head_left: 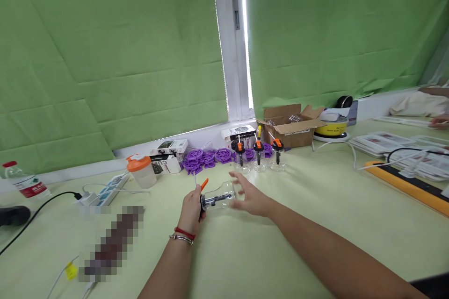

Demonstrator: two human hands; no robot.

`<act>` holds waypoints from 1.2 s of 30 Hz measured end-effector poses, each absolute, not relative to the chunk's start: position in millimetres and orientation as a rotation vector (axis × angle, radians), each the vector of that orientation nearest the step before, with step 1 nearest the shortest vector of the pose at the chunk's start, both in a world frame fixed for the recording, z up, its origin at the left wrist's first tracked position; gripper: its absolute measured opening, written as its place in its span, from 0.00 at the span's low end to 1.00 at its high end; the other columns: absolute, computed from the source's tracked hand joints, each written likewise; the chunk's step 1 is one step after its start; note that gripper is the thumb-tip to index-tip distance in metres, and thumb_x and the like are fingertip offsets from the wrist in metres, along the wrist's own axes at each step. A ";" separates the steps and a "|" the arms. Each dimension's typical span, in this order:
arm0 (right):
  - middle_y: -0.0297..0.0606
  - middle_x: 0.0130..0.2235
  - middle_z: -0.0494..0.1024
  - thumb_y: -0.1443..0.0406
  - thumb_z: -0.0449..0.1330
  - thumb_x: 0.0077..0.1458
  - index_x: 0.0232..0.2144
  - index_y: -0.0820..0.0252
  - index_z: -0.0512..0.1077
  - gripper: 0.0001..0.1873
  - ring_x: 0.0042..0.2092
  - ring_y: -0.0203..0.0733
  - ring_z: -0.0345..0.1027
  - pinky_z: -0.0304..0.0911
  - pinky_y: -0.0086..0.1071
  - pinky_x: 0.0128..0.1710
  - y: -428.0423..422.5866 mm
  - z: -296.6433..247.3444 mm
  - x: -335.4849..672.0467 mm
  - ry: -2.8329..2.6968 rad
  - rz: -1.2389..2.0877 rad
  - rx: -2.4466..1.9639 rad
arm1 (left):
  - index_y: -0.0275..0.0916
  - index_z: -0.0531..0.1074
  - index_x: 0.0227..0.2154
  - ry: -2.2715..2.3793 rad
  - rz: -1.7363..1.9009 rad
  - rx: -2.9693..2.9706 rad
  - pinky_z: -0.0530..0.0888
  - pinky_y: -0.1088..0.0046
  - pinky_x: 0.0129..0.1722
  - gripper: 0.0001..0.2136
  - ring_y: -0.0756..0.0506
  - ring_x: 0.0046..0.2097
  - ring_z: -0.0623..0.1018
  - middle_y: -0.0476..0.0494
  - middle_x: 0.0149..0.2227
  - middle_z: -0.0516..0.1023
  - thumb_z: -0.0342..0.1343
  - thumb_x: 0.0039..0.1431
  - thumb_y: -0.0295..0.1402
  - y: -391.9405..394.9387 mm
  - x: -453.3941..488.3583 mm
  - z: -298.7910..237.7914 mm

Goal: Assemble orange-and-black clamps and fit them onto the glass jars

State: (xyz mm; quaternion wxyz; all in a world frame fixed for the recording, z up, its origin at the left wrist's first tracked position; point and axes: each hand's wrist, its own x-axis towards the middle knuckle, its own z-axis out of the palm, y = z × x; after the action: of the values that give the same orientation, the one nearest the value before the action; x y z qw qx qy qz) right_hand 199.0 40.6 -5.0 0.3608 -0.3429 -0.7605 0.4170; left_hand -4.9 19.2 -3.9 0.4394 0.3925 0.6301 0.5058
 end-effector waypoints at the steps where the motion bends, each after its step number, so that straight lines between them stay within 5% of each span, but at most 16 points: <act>1: 0.47 0.48 0.65 0.43 0.53 0.48 0.54 0.55 0.54 0.37 0.46 0.46 0.67 0.66 0.42 0.41 42.3 -7.8 198.6 -1.842 1.285 -0.992 | 0.40 0.60 0.20 1.565 1.294 1.014 0.55 0.79 0.11 0.22 0.54 0.12 0.60 0.58 0.13 0.59 0.47 0.48 0.56 18.9 -4.7 -4.2; 3: 0.44 0.41 0.68 0.43 0.47 0.52 0.53 0.57 0.56 0.34 0.35 0.41 0.69 0.68 0.37 0.29 44.1 -12.1 198.1 -1.702 1.572 -1.064 | 0.40 0.60 0.20 1.580 1.338 1.068 0.56 0.79 0.11 0.21 0.54 0.12 0.61 0.58 0.13 0.58 0.49 0.48 0.55 19.2 -4.8 -5.4; 4: 0.43 0.41 0.68 0.44 0.52 0.50 0.52 0.56 0.57 0.33 0.35 0.40 0.69 0.68 0.35 0.29 44.4 -13.1 198.4 -1.711 1.594 -1.026 | 0.40 0.60 0.20 1.589 1.344 1.074 0.56 0.79 0.10 0.20 0.53 0.12 0.61 0.58 0.13 0.58 0.48 0.48 0.54 19.6 -4.9 -6.1; 7: 0.40 0.50 0.64 0.57 0.67 0.38 0.52 0.49 0.59 0.38 0.46 0.42 0.64 0.66 0.34 0.39 45.1 -13.1 200.2 -1.809 1.365 -0.832 | 0.41 0.59 0.21 1.601 1.333 1.052 0.55 0.79 0.10 0.20 0.53 0.12 0.60 0.58 0.13 0.58 0.46 0.50 0.54 20.2 -5.0 -7.7; 12: 0.45 0.47 0.65 0.45 0.48 0.52 0.53 0.53 0.56 0.31 0.39 0.42 0.68 0.68 0.38 0.32 45.9 -10.9 199.3 -1.659 1.614 -1.009 | 0.41 0.60 0.21 1.590 1.351 1.217 0.58 0.79 0.11 0.20 0.53 0.13 0.63 0.57 0.14 0.60 0.47 0.51 0.54 18.5 -0.7 -8.2; 15: 0.44 0.50 0.64 0.50 0.62 0.43 0.50 0.54 0.61 0.33 0.47 0.46 0.65 0.66 0.42 0.43 42.6 -4.2 201.6 -1.908 1.305 -0.871 | 0.41 0.60 0.22 1.594 1.310 1.160 0.57 0.78 0.11 0.20 0.53 0.12 0.62 0.58 0.13 0.60 0.45 0.52 0.54 18.1 1.5 -7.3; 18: 0.43 0.59 0.55 0.58 0.69 0.34 0.54 0.53 0.59 0.43 0.60 0.50 0.50 0.51 0.44 0.57 40.3 -0.3 204.3 -2.079 0.946 -0.690 | 0.41 0.59 0.21 1.612 1.291 1.086 0.56 0.78 0.10 0.20 0.52 0.12 0.62 0.57 0.13 0.59 0.44 0.53 0.54 18.3 1.4 -7.9; 21: 0.48 0.60 0.54 0.54 0.65 0.41 0.60 0.54 0.51 0.46 0.58 0.51 0.54 0.56 0.45 0.54 43.7 -6.1 204.0 -1.990 1.134 -0.947 | 0.41 0.60 0.21 1.630 1.322 1.236 0.57 0.77 0.11 0.20 0.51 0.13 0.64 0.56 0.13 0.60 0.45 0.52 0.54 18.6 0.3 -10.2; 25: 0.47 0.53 0.63 0.55 0.65 0.41 0.56 0.57 0.58 0.41 0.49 0.48 0.64 0.62 0.42 0.48 48.0 -12.0 203.6 -2.054 1.080 -1.105 | 0.41 0.60 0.20 1.632 1.314 1.284 0.58 0.77 0.12 0.20 0.52 0.14 0.64 0.56 0.14 0.60 0.47 0.50 0.54 19.3 1.0 -11.3; 28: 0.45 0.53 0.61 0.64 0.67 0.39 0.56 0.56 0.59 0.41 0.54 0.51 0.57 0.57 0.44 0.54 43.1 -4.0 202.0 -2.299 0.516 -0.826 | 0.41 0.61 0.21 1.610 1.258 1.042 0.55 0.78 0.11 0.21 0.52 0.13 0.62 0.56 0.13 0.60 0.47 0.49 0.55 20.7 1.9 -10.2; 31: 0.44 0.53 0.63 0.72 0.55 0.52 0.56 0.55 0.59 0.28 0.60 0.49 0.49 0.47 0.47 0.60 35.4 6.7 197.7 -2.435 0.077 -0.578 | 0.40 0.62 0.22 1.587 1.164 0.855 0.52 0.78 0.10 0.22 0.53 0.12 0.61 0.55 0.13 0.62 0.47 0.48 0.57 23.0 -0.6 -9.9; 33: 0.41 0.54 0.63 0.73 0.48 0.57 0.55 0.51 0.60 0.24 0.61 0.45 0.46 0.41 0.48 0.62 32.2 9.2 195.6 -2.477 -0.001 -0.481 | 0.40 0.62 0.22 1.559 1.106 0.766 0.50 0.79 0.10 0.22 0.53 0.11 0.60 0.54 0.14 0.64 0.47 0.48 0.56 23.9 -3.4 -9.8; 36: 0.42 0.60 0.56 0.64 0.54 0.57 0.56 0.50 0.58 0.24 0.62 0.49 0.44 0.41 0.50 0.61 33.2 2.4 195.7 -2.361 0.204 -0.619 | 0.40 0.61 0.22 1.558 1.159 0.806 0.51 0.79 0.10 0.21 0.53 0.11 0.60 0.55 0.14 0.63 0.46 0.49 0.55 22.8 -5.7 -8.7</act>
State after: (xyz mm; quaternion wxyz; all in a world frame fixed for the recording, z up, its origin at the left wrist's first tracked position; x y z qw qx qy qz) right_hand 195.7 33.2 2.4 0.3394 -0.2379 -0.9067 0.0782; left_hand -5.7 22.8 -8.7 0.4965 0.3326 0.6434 0.4784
